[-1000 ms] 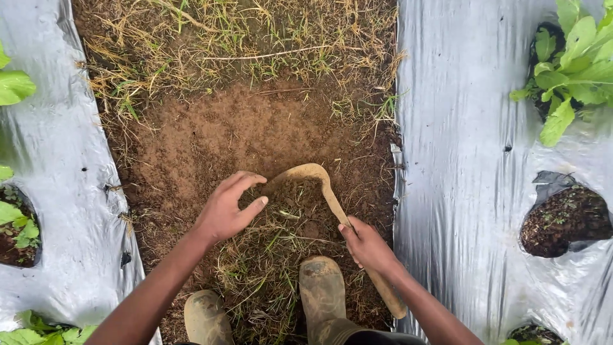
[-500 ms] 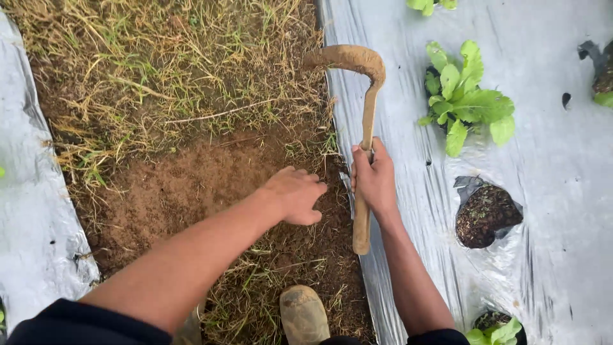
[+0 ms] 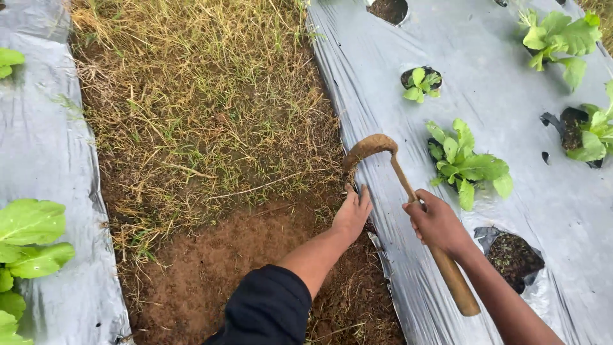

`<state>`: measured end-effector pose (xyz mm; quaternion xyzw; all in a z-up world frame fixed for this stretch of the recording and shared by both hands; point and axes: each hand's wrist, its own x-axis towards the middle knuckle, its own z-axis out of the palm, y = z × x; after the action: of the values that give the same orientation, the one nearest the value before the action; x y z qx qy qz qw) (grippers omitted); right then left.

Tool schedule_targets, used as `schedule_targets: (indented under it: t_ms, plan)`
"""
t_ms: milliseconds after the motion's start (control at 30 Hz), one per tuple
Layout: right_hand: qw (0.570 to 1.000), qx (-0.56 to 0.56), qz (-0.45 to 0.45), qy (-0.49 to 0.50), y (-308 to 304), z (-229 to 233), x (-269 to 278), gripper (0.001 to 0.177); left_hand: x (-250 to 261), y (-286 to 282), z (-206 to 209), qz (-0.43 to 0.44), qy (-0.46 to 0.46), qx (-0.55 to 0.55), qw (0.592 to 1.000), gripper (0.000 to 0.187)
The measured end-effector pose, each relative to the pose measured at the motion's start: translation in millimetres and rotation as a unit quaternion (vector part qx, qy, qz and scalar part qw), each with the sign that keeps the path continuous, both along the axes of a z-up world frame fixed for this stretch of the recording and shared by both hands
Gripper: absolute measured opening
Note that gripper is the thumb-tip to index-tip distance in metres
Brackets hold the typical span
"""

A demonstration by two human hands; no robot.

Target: The person uses a hand hoe to loosen soil and remove weeds from a narrow strip between two rows of plants. They repeatedly strike the ground and pull away grass and debris by hand, clearing the area along the plastic mulch.

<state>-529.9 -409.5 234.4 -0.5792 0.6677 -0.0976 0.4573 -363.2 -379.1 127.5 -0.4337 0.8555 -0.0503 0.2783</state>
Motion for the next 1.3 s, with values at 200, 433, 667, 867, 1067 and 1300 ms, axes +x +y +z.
schedule_targets:
  t_ms: [200,433,667,867,1067,1300]
  plan:
    - [0.99,0.006,-0.026,0.136,24,25,13,0.028,13,-41,-73,-0.047,0.057,-0.041,0.996,0.042]
    - [0.978,0.035,-0.04,0.202,36,21,13,0.025,19,-51,-121,-0.013,0.07,0.03,0.997,0.037]
    - [0.987,-0.123,-0.078,0.066,82,-76,4,0.013,26,-61,-160,0.096,0.269,0.06,0.956,0.028]
    - [0.983,-0.137,-0.109,0.06,112,-98,27,0.013,40,-66,-130,0.158,0.328,0.145,0.92,0.025]
    - [0.975,-0.151,-0.117,0.118,122,-127,61,0.015,45,-71,-131,0.154,0.333,0.163,0.916,0.019]
    - [0.959,-0.106,-0.216,0.15,185,-166,60,0.015,54,-68,-102,0.178,0.342,0.206,0.899,0.022]
